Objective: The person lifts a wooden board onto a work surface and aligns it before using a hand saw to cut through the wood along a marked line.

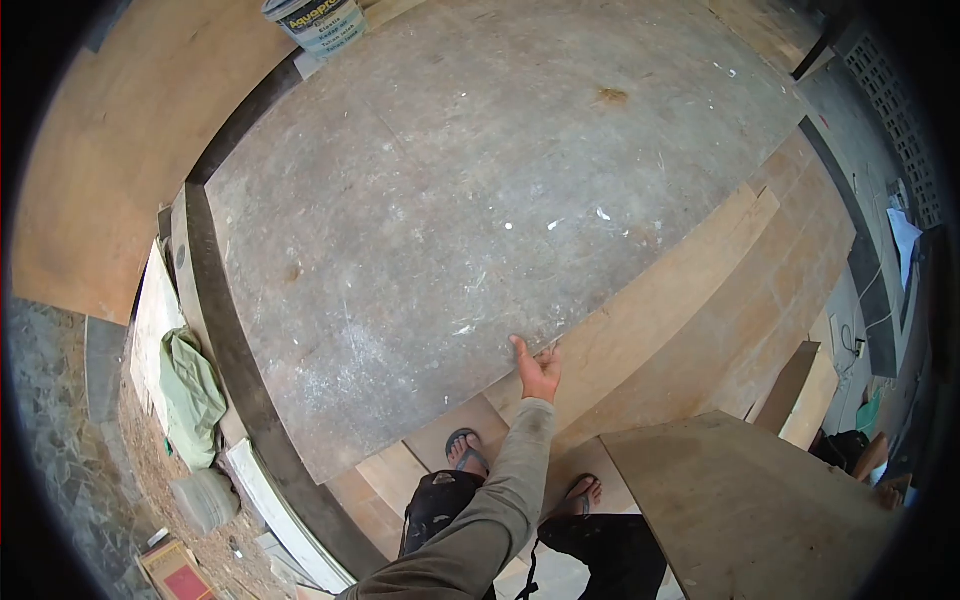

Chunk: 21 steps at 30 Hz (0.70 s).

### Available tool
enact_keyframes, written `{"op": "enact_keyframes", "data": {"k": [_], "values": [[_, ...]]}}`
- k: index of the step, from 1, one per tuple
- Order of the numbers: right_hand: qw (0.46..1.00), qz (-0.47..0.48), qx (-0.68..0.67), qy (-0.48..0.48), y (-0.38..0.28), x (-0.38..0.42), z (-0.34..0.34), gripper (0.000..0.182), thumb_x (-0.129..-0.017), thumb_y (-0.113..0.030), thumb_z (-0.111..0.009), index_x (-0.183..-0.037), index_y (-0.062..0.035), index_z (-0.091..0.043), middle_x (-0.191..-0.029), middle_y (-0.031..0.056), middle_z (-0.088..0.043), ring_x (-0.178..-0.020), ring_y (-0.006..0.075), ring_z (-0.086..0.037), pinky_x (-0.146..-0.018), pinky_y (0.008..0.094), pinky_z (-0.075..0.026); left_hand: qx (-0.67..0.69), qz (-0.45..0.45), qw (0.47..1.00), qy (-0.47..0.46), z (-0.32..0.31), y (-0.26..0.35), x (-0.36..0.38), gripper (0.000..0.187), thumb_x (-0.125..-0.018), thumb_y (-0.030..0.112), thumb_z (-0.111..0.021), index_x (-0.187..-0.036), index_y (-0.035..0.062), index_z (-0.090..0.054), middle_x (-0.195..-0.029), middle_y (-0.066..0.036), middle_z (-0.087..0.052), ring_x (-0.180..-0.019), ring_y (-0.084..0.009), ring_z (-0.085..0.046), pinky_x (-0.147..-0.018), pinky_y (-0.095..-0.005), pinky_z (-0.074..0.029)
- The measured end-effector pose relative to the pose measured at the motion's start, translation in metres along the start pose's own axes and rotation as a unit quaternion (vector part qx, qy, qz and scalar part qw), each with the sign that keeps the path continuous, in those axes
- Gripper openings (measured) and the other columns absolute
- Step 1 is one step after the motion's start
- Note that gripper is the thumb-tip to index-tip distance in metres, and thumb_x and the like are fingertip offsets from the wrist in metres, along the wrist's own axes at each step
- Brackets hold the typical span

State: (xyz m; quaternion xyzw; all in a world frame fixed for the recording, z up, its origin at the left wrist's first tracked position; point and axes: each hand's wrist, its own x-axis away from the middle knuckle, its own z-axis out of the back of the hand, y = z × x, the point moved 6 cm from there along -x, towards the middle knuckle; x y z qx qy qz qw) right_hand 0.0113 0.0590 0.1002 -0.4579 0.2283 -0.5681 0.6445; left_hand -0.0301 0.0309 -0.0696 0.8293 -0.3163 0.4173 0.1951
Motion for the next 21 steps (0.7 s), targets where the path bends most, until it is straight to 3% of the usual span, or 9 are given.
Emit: {"op": "enact_keyframes", "data": {"k": [1,13,21], "values": [[0.998,-0.070,-0.006,-0.007,-0.002,0.004,0.004,0.068,-0.086,-0.046,-0.073,-0.130,0.0036,-0.060,-0.127,0.0233,-0.064,-0.114,0.0314,-0.063,-0.105,0.0404,-0.042,-0.014,-0.019,1.000,0.010,0.006,0.007,0.000,0.060,-0.096,0.048,-0.061,-0.138,0.0075,-0.049,-0.142,-0.009,-0.054,-0.132,-0.0295,-0.048,-0.117,-0.0545,-0.032],[0.992,-0.069,-0.099,0.049,-0.052,0.036,0.060,0.069,-0.087,-0.050,-0.068,-0.133,0.0008,-0.056,-0.131,0.0210,-0.060,-0.118,0.0312,-0.060,-0.107,0.0419,-0.040,0.003,0.001,1.000,0.019,0.006,0.026,0.001,0.062,-0.093,0.050,-0.063,-0.137,0.0080,-0.050,-0.141,-0.010,-0.055,-0.130,-0.0322,-0.049,-0.116,-0.0543,-0.035],[0.975,-0.073,-0.129,0.168,-0.042,0.037,0.156,0.070,-0.088,-0.052,-0.064,-0.135,-0.0012,-0.053,-0.134,0.0193,-0.058,-0.121,0.0311,-0.058,-0.108,0.0430,-0.040,0.005,0.010,0.998,0.058,0.004,0.026,0.003,0.060,-0.094,0.050,-0.063,-0.136,0.0083,-0.051,-0.140,-0.008,-0.056,-0.129,-0.0318,-0.050,-0.114,-0.0527,-0.038]]}}
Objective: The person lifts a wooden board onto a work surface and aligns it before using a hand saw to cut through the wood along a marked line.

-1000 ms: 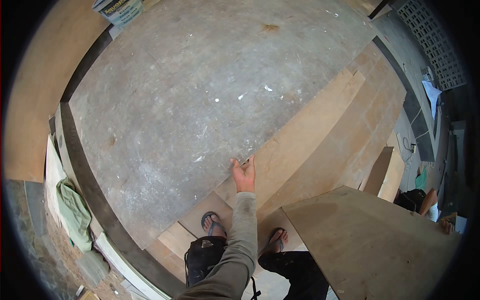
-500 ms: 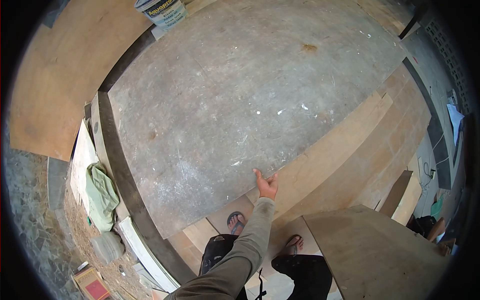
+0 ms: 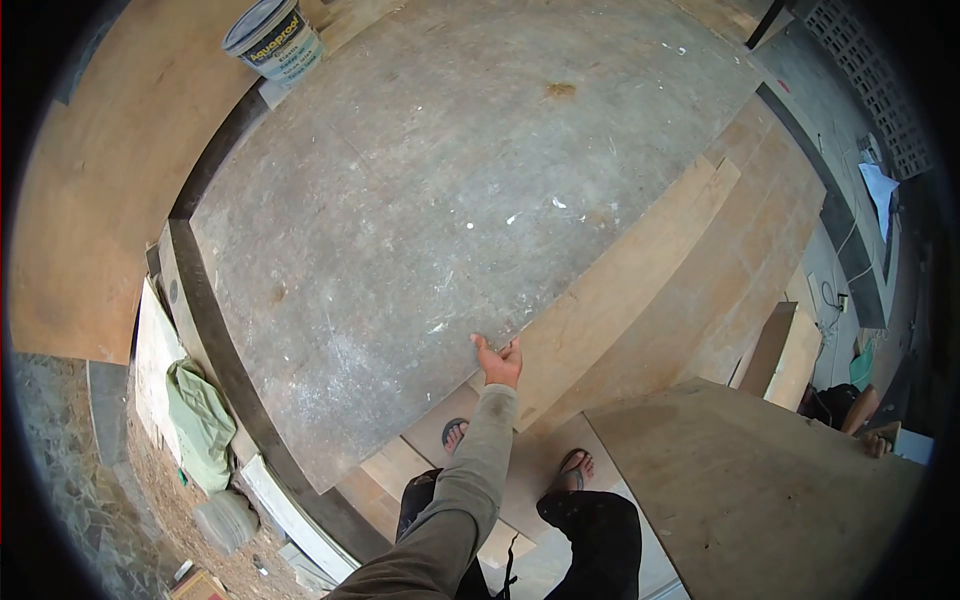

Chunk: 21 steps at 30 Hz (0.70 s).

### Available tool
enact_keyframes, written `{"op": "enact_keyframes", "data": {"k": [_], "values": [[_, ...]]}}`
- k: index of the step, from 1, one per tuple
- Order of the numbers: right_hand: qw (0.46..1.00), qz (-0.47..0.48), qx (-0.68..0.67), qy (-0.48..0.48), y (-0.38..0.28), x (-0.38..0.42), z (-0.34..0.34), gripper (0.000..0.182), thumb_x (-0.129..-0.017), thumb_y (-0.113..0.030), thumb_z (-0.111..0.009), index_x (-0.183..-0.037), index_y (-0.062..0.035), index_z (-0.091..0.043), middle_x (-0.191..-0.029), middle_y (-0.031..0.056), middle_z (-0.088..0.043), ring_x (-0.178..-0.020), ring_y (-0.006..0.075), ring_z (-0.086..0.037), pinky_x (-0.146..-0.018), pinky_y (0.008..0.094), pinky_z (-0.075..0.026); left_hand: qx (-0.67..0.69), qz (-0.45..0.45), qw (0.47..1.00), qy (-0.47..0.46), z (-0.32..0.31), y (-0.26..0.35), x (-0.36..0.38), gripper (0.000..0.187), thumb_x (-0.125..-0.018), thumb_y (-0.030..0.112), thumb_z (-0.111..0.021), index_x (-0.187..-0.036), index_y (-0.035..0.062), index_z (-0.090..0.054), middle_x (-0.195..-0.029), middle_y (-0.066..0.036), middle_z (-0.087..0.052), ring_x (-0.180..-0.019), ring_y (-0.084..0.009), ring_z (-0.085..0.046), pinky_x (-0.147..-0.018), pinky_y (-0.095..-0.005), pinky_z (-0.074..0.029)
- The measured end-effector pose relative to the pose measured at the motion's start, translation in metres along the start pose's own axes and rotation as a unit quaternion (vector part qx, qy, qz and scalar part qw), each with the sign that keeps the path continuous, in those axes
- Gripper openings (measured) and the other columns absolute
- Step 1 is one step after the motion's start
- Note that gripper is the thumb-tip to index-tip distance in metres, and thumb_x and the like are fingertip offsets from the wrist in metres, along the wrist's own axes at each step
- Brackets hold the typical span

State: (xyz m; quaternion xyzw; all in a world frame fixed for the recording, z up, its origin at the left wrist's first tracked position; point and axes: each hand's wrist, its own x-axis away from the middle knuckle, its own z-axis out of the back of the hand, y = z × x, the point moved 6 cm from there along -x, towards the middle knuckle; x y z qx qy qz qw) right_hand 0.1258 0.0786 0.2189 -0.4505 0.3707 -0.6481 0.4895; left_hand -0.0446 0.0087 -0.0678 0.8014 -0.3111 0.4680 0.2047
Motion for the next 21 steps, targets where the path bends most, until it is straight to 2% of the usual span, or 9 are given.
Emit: {"op": "enact_keyframes", "data": {"k": [8,15,17,21], "values": [[0.993,0.006,-0.059,0.101,-0.007,-0.024,0.073,0.072,-0.089,-0.055,-0.060,-0.138,-0.0033,-0.050,-0.137,0.0176,-0.055,-0.124,0.0310,-0.055,-0.109,0.0441,-0.039,-0.034,-0.014,0.999,-0.006,-0.010,0.006,0.020,0.056,-0.096,0.051,-0.059,-0.133,0.0096,-0.055,-0.136,-0.005,-0.060,-0.125,-0.0280,-0.054,-0.111,-0.0472,-0.041],[0.980,0.005,-0.103,0.171,-0.020,-0.039,0.133,0.073,-0.090,-0.057,-0.056,-0.140,-0.0051,-0.048,-0.140,0.0161,-0.053,-0.126,0.0309,-0.053,-0.110,0.0451,-0.038,-0.008,0.025,1.000,0.008,-0.011,0.012,0.006,0.056,-0.096,0.052,-0.058,-0.132,0.0095,-0.056,-0.135,-0.005,-0.061,-0.122,-0.0281,-0.056,-0.107,-0.0461,-0.044],[0.976,0.010,-0.104,0.193,-0.022,-0.045,0.157,0.073,-0.090,-0.058,-0.055,-0.141,-0.0056,-0.047,-0.140,0.0157,-0.053,-0.127,0.0309,-0.052,-0.110,0.0454,-0.038,-0.023,-0.023,0.999,-0.010,-0.006,0.012,-0.002,0.056,-0.097,0.052,-0.056,-0.132,0.0093,-0.056,-0.136,-0.005,-0.060,-0.122,-0.0288,-0.057,-0.106,-0.0461,-0.046],[0.969,-0.004,-0.108,0.224,-0.013,-0.039,0.194,0.073,-0.091,-0.059,-0.053,-0.142,-0.0066,-0.046,-0.142,0.0148,-0.051,-0.128,0.0308,-0.051,-0.111,0.0459,-0.037,-0.046,-0.004,0.999,0.016,-0.008,0.013,0.007,0.053,-0.099,0.051,-0.053,-0.133,0.0092,-0.056,-0.137,-0.006,-0.060,-0.123,-0.0291,-0.057,-0.106,-0.0465,-0.046]]}}
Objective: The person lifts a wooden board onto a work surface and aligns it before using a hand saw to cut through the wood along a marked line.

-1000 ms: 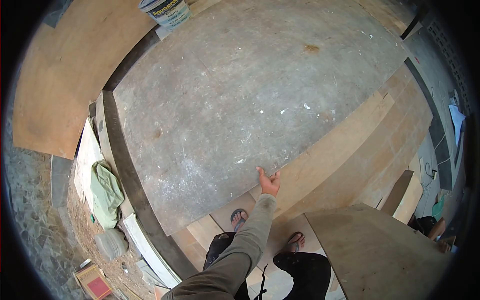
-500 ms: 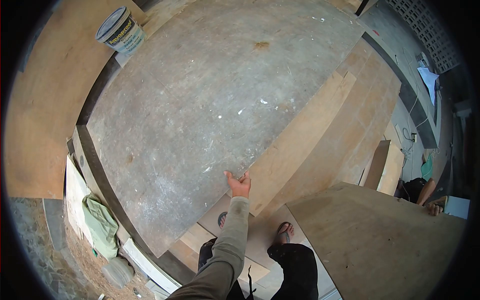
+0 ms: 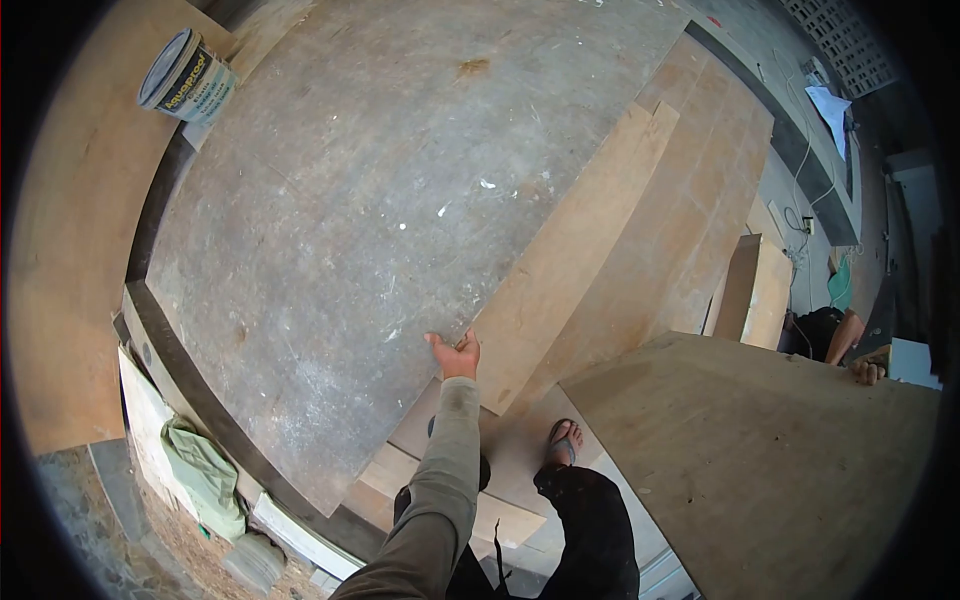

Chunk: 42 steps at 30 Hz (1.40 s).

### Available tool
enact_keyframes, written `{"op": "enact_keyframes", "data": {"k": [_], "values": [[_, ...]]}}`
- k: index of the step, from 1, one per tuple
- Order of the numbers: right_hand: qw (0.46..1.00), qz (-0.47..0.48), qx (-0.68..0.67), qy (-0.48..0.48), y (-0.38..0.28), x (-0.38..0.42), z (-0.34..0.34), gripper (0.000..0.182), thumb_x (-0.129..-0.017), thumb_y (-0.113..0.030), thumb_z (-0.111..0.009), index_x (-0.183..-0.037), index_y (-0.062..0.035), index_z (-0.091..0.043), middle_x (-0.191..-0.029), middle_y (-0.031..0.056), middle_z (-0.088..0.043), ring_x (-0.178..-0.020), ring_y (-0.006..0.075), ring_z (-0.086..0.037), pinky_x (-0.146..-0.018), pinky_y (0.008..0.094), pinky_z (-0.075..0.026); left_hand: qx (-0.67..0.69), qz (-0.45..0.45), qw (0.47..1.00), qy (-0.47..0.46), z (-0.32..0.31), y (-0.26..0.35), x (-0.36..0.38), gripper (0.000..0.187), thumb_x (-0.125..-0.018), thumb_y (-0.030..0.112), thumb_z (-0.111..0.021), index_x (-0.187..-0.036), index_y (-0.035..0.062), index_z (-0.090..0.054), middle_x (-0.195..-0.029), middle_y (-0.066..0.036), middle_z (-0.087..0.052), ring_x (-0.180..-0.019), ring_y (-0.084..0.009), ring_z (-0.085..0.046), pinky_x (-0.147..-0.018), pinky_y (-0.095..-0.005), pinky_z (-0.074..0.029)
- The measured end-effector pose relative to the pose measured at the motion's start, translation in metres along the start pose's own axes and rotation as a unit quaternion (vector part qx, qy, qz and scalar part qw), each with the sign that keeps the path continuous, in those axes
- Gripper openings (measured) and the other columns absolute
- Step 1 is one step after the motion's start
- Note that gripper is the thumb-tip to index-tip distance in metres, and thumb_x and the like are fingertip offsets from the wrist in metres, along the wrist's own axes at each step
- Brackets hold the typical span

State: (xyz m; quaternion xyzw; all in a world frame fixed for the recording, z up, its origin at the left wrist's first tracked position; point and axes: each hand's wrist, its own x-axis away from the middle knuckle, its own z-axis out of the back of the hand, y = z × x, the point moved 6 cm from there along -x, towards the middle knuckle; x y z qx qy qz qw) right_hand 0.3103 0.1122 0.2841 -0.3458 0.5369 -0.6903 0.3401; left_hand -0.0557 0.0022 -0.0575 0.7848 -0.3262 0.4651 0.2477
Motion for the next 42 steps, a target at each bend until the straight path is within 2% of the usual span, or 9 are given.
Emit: {"op": "enact_keyframes", "data": {"k": [14,17,22,24,26,28,30,36,42], "values": [[0.993,0.001,-0.069,0.096,-0.043,-0.067,0.117,0.076,-0.093,-0.064,-0.046,-0.146,-0.0102,-0.041,-0.147,0.0119,-0.047,-0.133,0.0306,-0.047,-0.112,0.0478,-0.036,-0.297,0.053,0.953,0.028,0.002,-0.007,0.032,0.058,-0.100,0.039,-0.056,-0.143,0.0043,-0.040,-0.143,-0.016,-0.053,-0.126,-0.0329,-0.055,-0.107,-0.0447,-0.043],[0.990,0.001,-0.086,0.111,-0.067,-0.080,0.142,0.076,-0.093,-0.065,-0.045,-0.147,-0.0110,-0.040,-0.148,0.0113,-0.046,-0.134,0.0305,-0.046,-0.113,0.0483,-0.035,-0.645,0.014,0.719,-0.258,-0.059,-0.040,0.185,0.057,-0.102,0.036,-0.053,-0.143,0.0024,-0.034,-0.137,-0.019,-0.055,-0.128,-0.0290,-0.053,-0.106,-0.0424,-0.042],[0.984,0.018,-0.131,0.117,-0.127,-0.108,0.169,0.077,-0.094,-0.066,-0.042,-0.149,-0.0123,-0.039,-0.150,0.0102,-0.045,-0.136,0.0305,-0.045,-0.113,0.0489,-0.035,-0.524,-0.110,0.455,-0.711,-0.143,-0.061,0.458,0.081,-0.096,0.061,-0.052,-0.149,0.0013,-0.034,-0.152,-0.021,-0.039,-0.142,-0.0365,-0.036,-0.115,-0.0499,-0.028],[0.981,0.029,-0.154,0.114,-0.156,-0.123,0.178,0.077,-0.094,-0.067,-0.041,-0.149,-0.0128,-0.038,-0.150,0.0098,-0.044,-0.136,0.0304,-0.044,-0.114,0.0492,-0.035,-0.562,-0.214,0.365,-0.710,-0.151,-0.083,0.503,0.085,-0.093,0.064,-0.054,-0.149,0.0023,-0.035,-0.153,-0.023,-0.034,-0.142,-0.0401,-0.034,-0.115,-0.0518,-0.027],[0.982,0.034,-0.164,0.085,-0.156,-0.156,0.196,0.076,-0.094,-0.068,-0.040,-0.150,-0.0157,-0.038,-0.147,0.0085,-0.047,-0.131,0.0308,-0.049,-0.110,0.0471,-0.039,-0.598,-0.253,0.354,-0.673,-0.162,-0.116,0.501,0.084,-0.092,0.061,-0.058,-0.149,0.0033,-0.035,-0.152,-0.024,-0.032,-0.140,-0.0413,-0.036,-0.115,-0.0515,-0.029],[0.981,0.057,-0.127,0.132,-0.178,-0.123,0.171,0.082,-0.093,-0.068,-0.045,-0.147,-0.0053,-0.040,-0.145,0.0110,-0.049,-0.127,0.0321,-0.052,-0.108,0.0445,-0.040,-0.539,-0.272,0.524,-0.601,-0.185,-0.139,0.465,0.080,-0.093,0.053,-0.062,-0.149,0.0026,-0.034,-0.150,-0.025,-0.035,-0.137,-0.0437,-0.037,-0.113,-0.0484,-0.032],[0.973,0.016,-0.076,0.218,-0.174,-0.122,0.178,0.091,-0.091,-0.070,-0.050,-0.142,0.0056,-0.044,-0.144,0.0156,-0.050,-0.125,0.0333,-0.053,-0.106,0.0444,-0.041,-0.559,-0.210,0.579,-0.556,-0.223,-0.168,0.426,0.073,-0.096,0.045,-0.061,-0.147,-0.0006,-0.033,-0.142,-0.026,-0.040,-0.132,-0.0434,-0.040,-0.110,-0.0460,-0.035],[0.967,0.021,-0.069,0.243,-0.187,-0.100,0.145,0.097,-0.087,-0.068,-0.062,-0.131,0.0177,-0.049,-0.129,0.0171,-0.061,-0.110,0.0270,-0.062,-0.096,0.0343,-0.048,-0.579,-0.317,0.554,-0.507,-0.300,-0.169,0.408,0.048,-0.097,0.038,-0.063,-0.119,-0.0018,-0.049,-0.112,-0.021,-0.052,-0.102,-0.0372,-0.054,-0.089,-0.0454,-0.044],[0.987,0.030,-0.128,0.089,-0.247,0.000,0.067,0.067,-0.090,-0.055,-0.069,-0.120,0.0045,-0.057,-0.118,0.0109,-0.063,-0.107,0.0226,-0.060,-0.097,0.0358,-0.046,-0.604,-0.327,0.524,-0.504,-0.406,-0.063,0.454,0.039,-0.101,0.038,-0.059,-0.106,0.0002,-0.056,-0.089,-0.004,-0.059,-0.082,-0.0127,-0.053,-0.076,-0.0309,-0.045]]}}
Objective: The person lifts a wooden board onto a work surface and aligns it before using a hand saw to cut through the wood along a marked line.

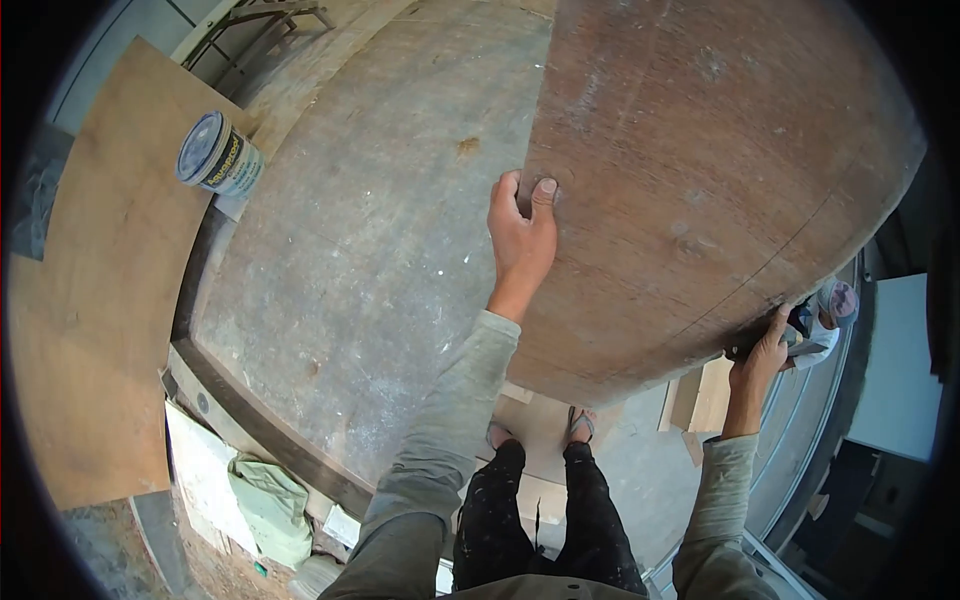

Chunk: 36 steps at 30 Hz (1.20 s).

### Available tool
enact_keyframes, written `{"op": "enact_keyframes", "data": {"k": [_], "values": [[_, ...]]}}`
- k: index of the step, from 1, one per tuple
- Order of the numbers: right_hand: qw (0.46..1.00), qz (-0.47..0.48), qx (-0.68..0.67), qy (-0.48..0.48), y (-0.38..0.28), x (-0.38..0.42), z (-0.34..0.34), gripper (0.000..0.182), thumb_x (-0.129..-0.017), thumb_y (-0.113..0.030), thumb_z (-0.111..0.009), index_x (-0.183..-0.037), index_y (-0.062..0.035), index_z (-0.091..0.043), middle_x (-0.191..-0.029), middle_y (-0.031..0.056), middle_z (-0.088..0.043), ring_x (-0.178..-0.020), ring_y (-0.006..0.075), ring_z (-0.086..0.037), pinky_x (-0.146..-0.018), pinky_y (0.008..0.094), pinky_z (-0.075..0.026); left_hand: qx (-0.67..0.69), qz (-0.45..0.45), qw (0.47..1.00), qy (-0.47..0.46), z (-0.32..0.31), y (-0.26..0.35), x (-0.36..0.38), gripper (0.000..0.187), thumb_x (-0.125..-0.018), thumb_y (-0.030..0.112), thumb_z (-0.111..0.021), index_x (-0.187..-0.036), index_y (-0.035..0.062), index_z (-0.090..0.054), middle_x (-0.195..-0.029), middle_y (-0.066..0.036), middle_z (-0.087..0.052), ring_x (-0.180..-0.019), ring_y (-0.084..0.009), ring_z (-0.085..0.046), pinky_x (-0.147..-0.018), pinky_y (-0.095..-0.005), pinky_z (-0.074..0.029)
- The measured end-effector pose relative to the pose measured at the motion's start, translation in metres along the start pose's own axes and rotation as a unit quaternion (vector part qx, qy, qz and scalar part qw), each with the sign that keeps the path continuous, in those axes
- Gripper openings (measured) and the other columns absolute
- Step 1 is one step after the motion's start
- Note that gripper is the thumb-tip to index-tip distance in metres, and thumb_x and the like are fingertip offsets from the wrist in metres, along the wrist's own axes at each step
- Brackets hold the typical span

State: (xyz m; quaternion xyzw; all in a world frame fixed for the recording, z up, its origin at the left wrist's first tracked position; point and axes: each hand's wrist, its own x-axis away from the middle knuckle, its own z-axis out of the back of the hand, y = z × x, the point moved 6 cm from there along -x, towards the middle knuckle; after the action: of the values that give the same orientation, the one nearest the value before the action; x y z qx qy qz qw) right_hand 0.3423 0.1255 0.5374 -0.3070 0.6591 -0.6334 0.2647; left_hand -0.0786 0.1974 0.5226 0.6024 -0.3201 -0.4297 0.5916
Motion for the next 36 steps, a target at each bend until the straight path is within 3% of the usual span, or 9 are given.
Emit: {"op": "enact_keyframes", "data": {"k": [3,9,18,22,29,31,32,34,36], "values": [[1.000,-0.005,0.007,-0.016,-0.008,0.025,-0.037,0.054,-0.085,-0.039,-0.081,-0.111,0.0042,-0.061,-0.105,0.0088,-0.065,-0.093,0.0179,-0.062,-0.085,0.0310,-0.049,0.002,0.025,1.000,0.009,0.039,-0.011,-0.018,0.032,-0.099,0.032,-0.061,-0.105,0.0003,-0.057,-0.091,-0.008,-0.062,-0.084,-0.0168,-0.056,-0.078,-0.0346,-0.046],[0.999,-0.018,0.028,-0.037,-0.015,0.031,-0.111,0.054,-0.083,-0.038,-0.083,-0.105,0.0056,-0.062,-0.097,0.0097,-0.065,-0.083,0.0170,-0.063,-0.076,0.0300,-0.051,-0.014,0.042,0.998,0.035,0.091,-0.024,-0.053,0.036,-0.100,0.035,-0.060,-0.105,-0.0005,-0.061,-0.093,-0.003,-0.063,-0.085,-0.0096,-0.055,-0.077,-0.0282,-0.046],[0.990,-0.053,-0.031,-0.126,-0.045,0.040,-0.206,0.058,-0.087,-0.036,-0.080,-0.118,0.0074,-0.057,-0.110,0.0129,-0.065,-0.096,0.0211,-0.065,-0.082,0.0347,-0.054,-0.046,-0.040,0.992,0.111,0.117,0.033,-0.174,0.047,-0.095,0.037,-0.067,-0.112,-0.0064,-0.068,-0.093,-0.009,-0.069,-0.082,-0.0145,-0.060,-0.077,-0.0298,-0.048],[0.985,-0.153,-0.026,-0.081,0.053,0.038,-0.220,0.061,-0.083,-0.038,-0.083,-0.109,0.0090,-0.054,-0.107,0.0156,-0.062,-0.093,0.0219,-0.062,-0.082,0.0357,-0.053,-0.129,-0.006,0.988,0.084,0.124,-0.020,-0.194,0.046,-0.095,0.038,-0.067,-0.113,-0.0049,-0.069,-0.099,-0.014,-0.071,-0.088,-0.0178,-0.064,-0.081,-0.0316,-0.049],[0.944,-0.316,0.094,0.008,0.284,0.040,-0.216,0.080,-0.082,-0.044,-0.082,-0.115,0.0219,-0.050,-0.112,0.0284,-0.061,-0.101,0.0299,-0.062,-0.087,0.0387,-0.052,-0.306,0.084,0.948,0.028,0.101,-0.228,-0.202,0.050,-0.090,0.039,-0.071,-0.118,-0.0034,-0.068,-0.111,-0.025,-0.068,-0.104,-0.0350,-0.065,-0.094,-0.0404,-0.049],[0.949,-0.302,0.087,-0.007,0.341,0.044,-0.218,0.078,-0.083,-0.043,-0.080,-0.121,0.0196,-0.053,-0.121,0.0279,-0.062,-0.109,0.0317,-0.063,-0.094,0.0392,-0.050,-0.360,0.126,0.924,-0.019,0.099,-0.303,-0.200,0.054,-0.090,0.040,-0.072,-0.122,-0.0033,-0.066,-0.117,-0.026,-0.065,-0.110,-0.0371,-0.063,-0.096,-0.0418,-0.048],[0.965,-0.251,0.060,-0.045,0.369,0.035,-0.222,0.062,-0.088,-0.034,-0.078,-0.125,0.0108,-0.056,-0.116,0.0176,-0.066,-0.099,0.0251,-0.065,-0.089,0.0389,-0.053,-0.360,0.121,0.925,-0.013,0.084,-0.327,-0.220,0.054,-0.090,0.040,-0.072,-0.122,-0.0033,-0.066,-0.117,-0.026,-0.065,-0.110,-0.0371,-0.063,-0.096,-0.0418,-0.048],[0.907,-0.375,0.194,0.012,0.433,0.049,-0.198,0.079,-0.083,-0.046,-0.080,-0.123,0.0162,-0.053,-0.121,0.0252,-0.063,-0.112,0.0320,-0.061,-0.097,0.0391,-0.047,-0.381,0.144,0.912,-0.043,0.087,-0.388,-0.184,0.055,-0.091,0.039,-0.070,-0.126,-0.0028,-0.063,-0.119,-0.027,-0.063,-0.110,-0.0379,-0.061,-0.097,-0.0431,-0.047],[0.896,-0.389,0.213,0.019,0.459,0.061,-0.187,0.079,-0.082,-0.048,-0.079,-0.122,0.0154,-0.054,-0.120,0.0254,-0.062,-0.112,0.0322,-0.061,-0.096,0.0391,-0.048,-0.378,0.173,0.905,-0.087,0.083,-0.424,-0.173,0.055,-0.092,0.038,-0.069,-0.129,-0.0022,-0.060,-0.117,-0.028,-0.061,-0.110,-0.0390,-0.060,-0.096,-0.0437,-0.046]]}}
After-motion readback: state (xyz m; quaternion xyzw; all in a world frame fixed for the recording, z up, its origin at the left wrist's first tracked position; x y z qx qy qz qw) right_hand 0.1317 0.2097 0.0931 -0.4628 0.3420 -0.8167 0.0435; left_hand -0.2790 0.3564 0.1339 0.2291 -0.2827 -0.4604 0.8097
